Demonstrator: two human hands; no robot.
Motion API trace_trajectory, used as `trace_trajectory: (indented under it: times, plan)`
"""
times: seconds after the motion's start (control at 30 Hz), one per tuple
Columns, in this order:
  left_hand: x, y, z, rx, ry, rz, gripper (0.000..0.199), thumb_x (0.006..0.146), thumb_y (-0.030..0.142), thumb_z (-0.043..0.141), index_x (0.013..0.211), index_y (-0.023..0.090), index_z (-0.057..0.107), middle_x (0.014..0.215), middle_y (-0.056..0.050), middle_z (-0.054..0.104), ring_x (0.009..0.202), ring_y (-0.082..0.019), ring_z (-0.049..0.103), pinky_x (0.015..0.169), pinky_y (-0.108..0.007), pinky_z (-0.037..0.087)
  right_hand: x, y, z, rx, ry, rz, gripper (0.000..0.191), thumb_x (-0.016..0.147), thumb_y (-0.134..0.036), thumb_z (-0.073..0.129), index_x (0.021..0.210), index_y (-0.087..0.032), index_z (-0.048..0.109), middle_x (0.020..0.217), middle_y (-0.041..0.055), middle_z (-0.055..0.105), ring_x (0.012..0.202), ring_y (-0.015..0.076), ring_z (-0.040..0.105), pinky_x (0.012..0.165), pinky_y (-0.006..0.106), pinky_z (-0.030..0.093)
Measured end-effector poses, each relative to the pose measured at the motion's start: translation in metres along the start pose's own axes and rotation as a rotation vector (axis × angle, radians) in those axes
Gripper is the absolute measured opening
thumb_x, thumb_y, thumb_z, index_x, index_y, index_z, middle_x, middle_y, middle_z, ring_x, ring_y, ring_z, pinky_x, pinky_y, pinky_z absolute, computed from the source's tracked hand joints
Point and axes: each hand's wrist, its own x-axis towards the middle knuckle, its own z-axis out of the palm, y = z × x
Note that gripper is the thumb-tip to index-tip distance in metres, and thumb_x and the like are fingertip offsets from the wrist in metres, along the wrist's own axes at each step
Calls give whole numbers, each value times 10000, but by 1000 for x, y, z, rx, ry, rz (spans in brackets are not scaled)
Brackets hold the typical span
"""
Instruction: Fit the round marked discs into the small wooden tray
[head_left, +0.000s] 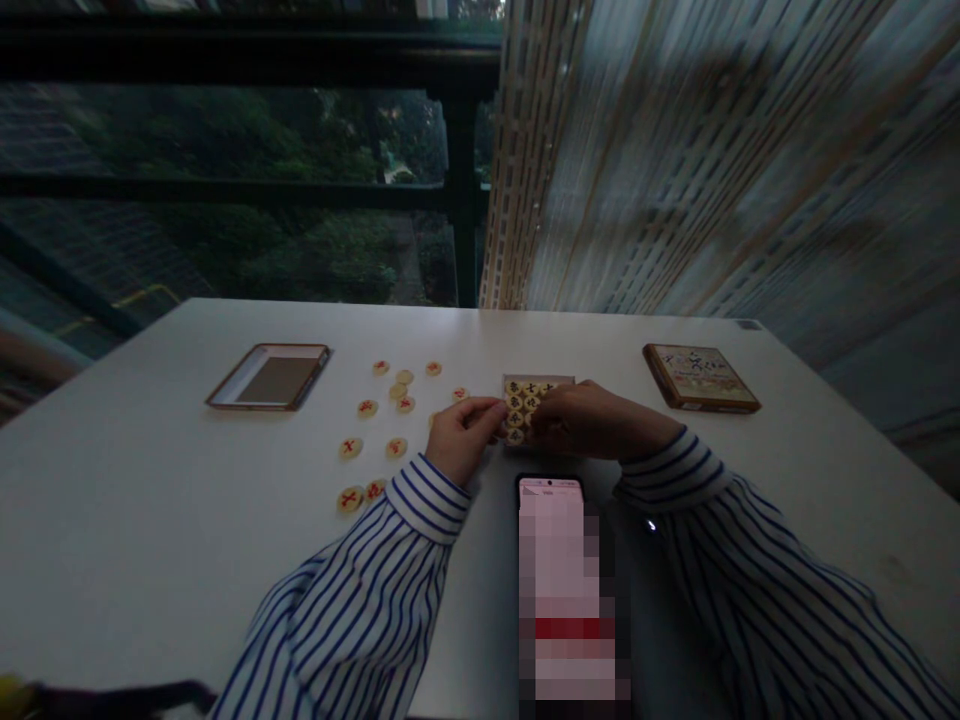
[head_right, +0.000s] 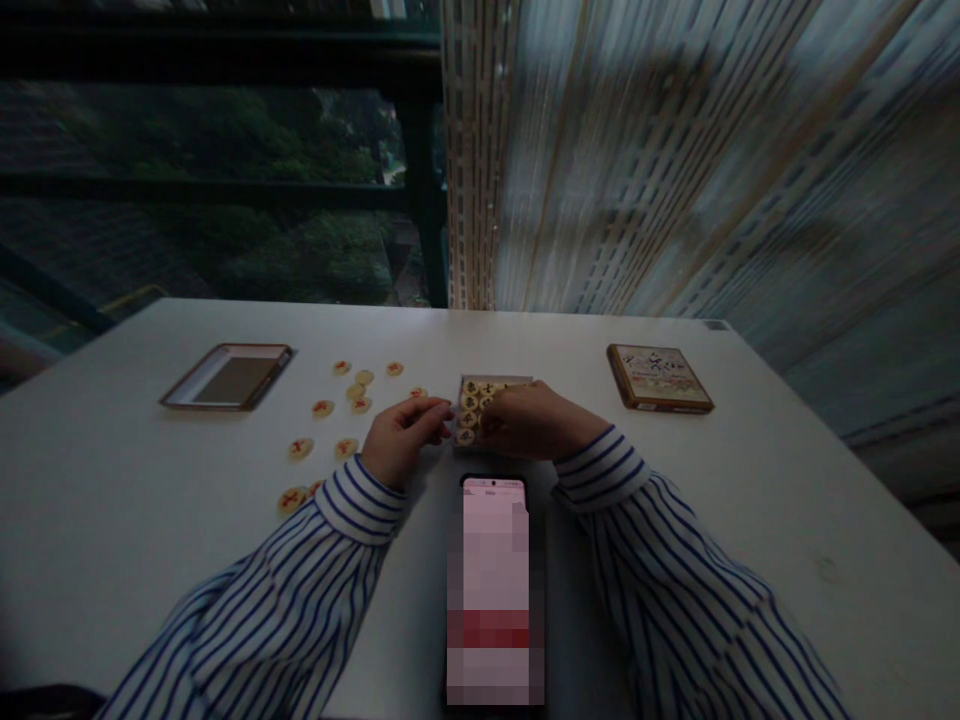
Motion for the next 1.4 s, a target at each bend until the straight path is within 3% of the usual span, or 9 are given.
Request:
trace_trajectory:
  times: [0.3, 0.6, 0.83, 1.1, 1.4]
  plan:
    - [2, -1, -2, -28, 4, 12, 272, 594, 345, 687, 731, 114, 645, 616, -32, 644, 501, -105, 562, 481, -222, 433, -4, 3, -4, -38, 23, 53, 228, 786, -343, 488, 865, -198, 646, 882, 48, 659, 766, 153, 583, 616, 233, 366]
    - [3, 6, -8, 22, 86, 91, 245, 626, 351, 672, 715, 125, 635, 597, -13, 627, 477, -86, 531, 484, -215, 432, -16, 1, -19, -110, 36, 198, 207, 777, -253, 435, 736, -180, 625, 698, 47, 640, 607, 132, 534, 520, 240, 289]
    - [8, 9, -20, 7, 209, 166, 286, 636, 372, 673, 765, 119, 639, 666, -33, 646, 514, -89, 557, 499, -210, 441, -22, 2, -23, -112, 102, 198, 221, 791, -246, 401, 747, -177, 607, 712, 41, 636, 613, 121, 510, 538, 239, 269]
    - [15, 7, -36, -91, 272, 200, 298, 616, 385, 683, 755, 128, 627, 670, -26, 626, 511, -93, 543, 403, -188, 395, -26, 2, -28, -109, 157, 183, 212, 794, -260, 407, 761, -181, 601, 732, 39, 639, 641, 133, 518, 545, 245, 263]
    - [9, 16, -34, -138, 289, 215, 265, 617, 352, 683, 746, 131, 616, 684, -14, 611, 497, -76, 521, 398, -179, 393, -27, 0, -30, -83, 192, 186, 232, 817, -282, 401, 801, -187, 613, 753, 44, 644, 673, 145, 535, 571, 257, 286]
